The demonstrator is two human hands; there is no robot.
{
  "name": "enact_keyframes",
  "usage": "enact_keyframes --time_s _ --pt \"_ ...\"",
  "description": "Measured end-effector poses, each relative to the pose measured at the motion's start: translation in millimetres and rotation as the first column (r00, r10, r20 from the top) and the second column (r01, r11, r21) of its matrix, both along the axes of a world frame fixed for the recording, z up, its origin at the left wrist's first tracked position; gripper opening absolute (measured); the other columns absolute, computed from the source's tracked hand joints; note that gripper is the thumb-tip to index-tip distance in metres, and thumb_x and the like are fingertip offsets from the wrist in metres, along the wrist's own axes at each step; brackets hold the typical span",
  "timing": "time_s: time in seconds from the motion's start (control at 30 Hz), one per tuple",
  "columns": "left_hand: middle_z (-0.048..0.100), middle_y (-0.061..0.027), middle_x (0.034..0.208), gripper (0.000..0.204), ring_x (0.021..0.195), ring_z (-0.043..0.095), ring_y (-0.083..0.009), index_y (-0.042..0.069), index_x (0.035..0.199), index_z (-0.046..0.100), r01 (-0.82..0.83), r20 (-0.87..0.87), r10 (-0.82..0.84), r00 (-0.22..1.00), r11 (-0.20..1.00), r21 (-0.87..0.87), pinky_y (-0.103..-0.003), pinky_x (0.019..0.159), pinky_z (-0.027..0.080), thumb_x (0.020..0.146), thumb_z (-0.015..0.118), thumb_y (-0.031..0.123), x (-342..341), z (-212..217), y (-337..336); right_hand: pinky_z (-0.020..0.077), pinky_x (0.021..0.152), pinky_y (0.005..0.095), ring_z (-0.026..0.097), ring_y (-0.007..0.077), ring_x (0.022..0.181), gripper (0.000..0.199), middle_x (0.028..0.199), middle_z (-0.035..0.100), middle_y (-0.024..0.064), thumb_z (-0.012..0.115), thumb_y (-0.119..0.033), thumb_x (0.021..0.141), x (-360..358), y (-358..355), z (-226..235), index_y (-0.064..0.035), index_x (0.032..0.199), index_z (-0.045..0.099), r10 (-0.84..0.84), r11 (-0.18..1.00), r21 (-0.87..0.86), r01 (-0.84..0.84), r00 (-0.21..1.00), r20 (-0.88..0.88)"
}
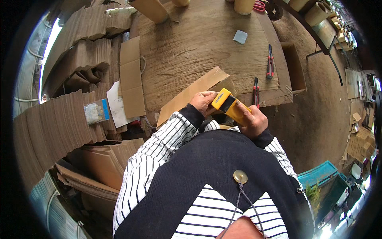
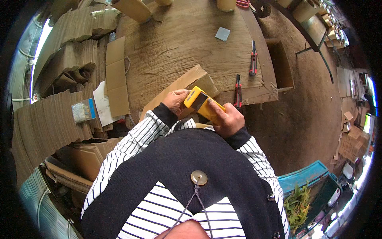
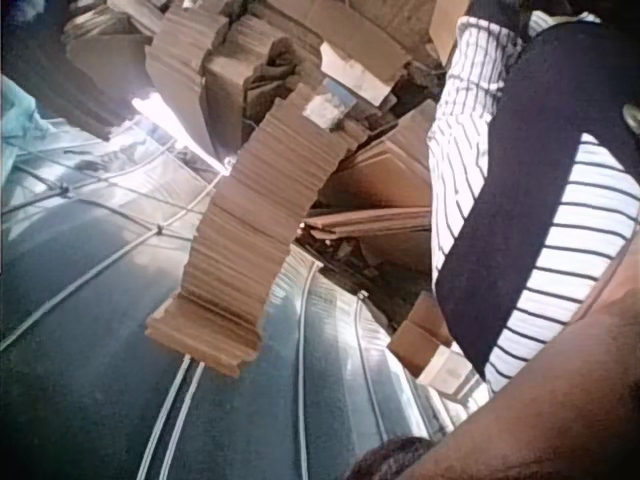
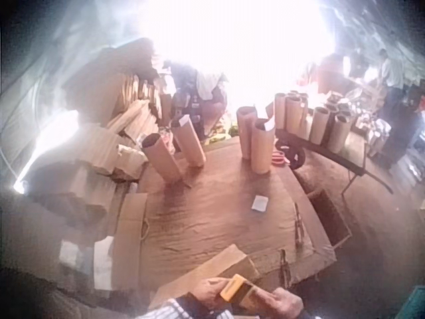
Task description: The person assembles a small cardboard box by folding flaps and securing them with a tape dispenser. They then use a utility knife to trim excess cardboard and continue taping the structure.
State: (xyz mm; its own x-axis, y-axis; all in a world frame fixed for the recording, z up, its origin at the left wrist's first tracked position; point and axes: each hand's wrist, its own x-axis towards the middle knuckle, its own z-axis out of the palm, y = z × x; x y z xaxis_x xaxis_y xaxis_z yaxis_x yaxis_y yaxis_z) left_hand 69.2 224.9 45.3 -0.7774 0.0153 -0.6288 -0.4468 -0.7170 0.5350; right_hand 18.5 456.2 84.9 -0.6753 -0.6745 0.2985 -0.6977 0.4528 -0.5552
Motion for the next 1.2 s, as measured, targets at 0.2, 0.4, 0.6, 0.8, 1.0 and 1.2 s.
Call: enact_keyframes --time_s 0.2,0.4,0.6,0.8,1.0,1.2 --pt "0.069 -0.0049 0.079 0.02 0.067 0.061 -0.0109 0.002 0.092 0.072 -0.068 -0.196 -0.118 0.973 0.669 -0.74 -0.026 0.062 0.05 0.093 0.061 0.018 -34 -57 -72 0.049 0.052 0.0382 0.057 0.0266 0.06 0.086 0.073 0.049 0.0078 0.077 -0.014 0.056 17 11 29 -0.0274 0.136 0.05 -0.096 0.952 0.298 0.066 0.991 0.09" --pt "0.068 -0.0034 0.075 0.017 0.061 0.057 -0.0084 0.002 0.088 0.073 0.018 -0.074 -0.098 0.992 0.716 -0.698 -0.023 0.056 0.046 0.088 0.066 0.018 -103 -141 -138 0.0499 0.055 0.0397 0.058 0.0292 0.062 0.088 0.075 0.05 0.0093 0.078 -0.014 0.055 23 3 38 -0.0266 0.137 0.049 -0.22 0.898 0.412 0.157 0.969 0.111" --pt "0.066 -0.0025 0.071 0.016 0.05 0.047 -0.0069 0.004 0.088 0.073 0.1 0.096 -0.046 0.994 0.706 -0.701 -0.025 0.046 0.038 0.089 0.066 0.018 -126 -198 -151 0.051 0.058 0.0405 0.059 0.0304 0.066 0.081 0.078 0.052 0.0118 0.073 -0.011 0.06 6 -54 34 -0.0237 0.136 0.05 -0.255 0.883 0.441 0.16 0.953 0.165" --pt "0.072 -0.0005 0.076 0.019 0.068 0.067 -0.0151 0.015 0.09 0.075 0.365 0.331 -0.154 0.931 0.369 -0.855 -0.03 0.069 0.053 0.085 0.065 0.031 -118 -222 -91 0.0526 0.062 0.0389 0.06 0.0302 0.068 0.083 0.083 0.053 0.0109 0.073 -0.009 0.061 17 -32 -14 -0.0236 0.138 0.047 -0.321 0.849 0.496 0.182 0.923 0.211" --pt "0.073 -0.0007 0.086 0.021 0.077 0.069 -0.016 0.016 0.096 0.074 0.384 0.362 -0.131 0.923 0.38 -0.842 -0.029 0.077 0.053 0.086 0.065 0.032 -106 -247 -107 0.0521 0.061 0.0389 0.06 0.0305 0.069 0.082 0.083 0.053 0.0108 0.074 -0.007 0.061 16 -22 -47 -0.0226 0.137 0.048 -0.247 0.903 0.406 0.143 0.945 0.216" --pt "0.073 -0.0041 0.082 0.024 0.073 0.065 -0.0105 0.008 0.096 0.073 0.285 0.225 -0.175 0.958 0.619 -0.732 -0.027 0.069 0.05 0.084 0.066 0.028 -102 -241 -101 0.0509 0.058 0.0395 0.059 0.0316 0.068 0.086 0.083 0.052 0.0116 0.075 -0.006 0.058 28 2 -73 -0.0216 0.138 0.046 -0.224 0.926 0.347 0.149 0.956 0.187"
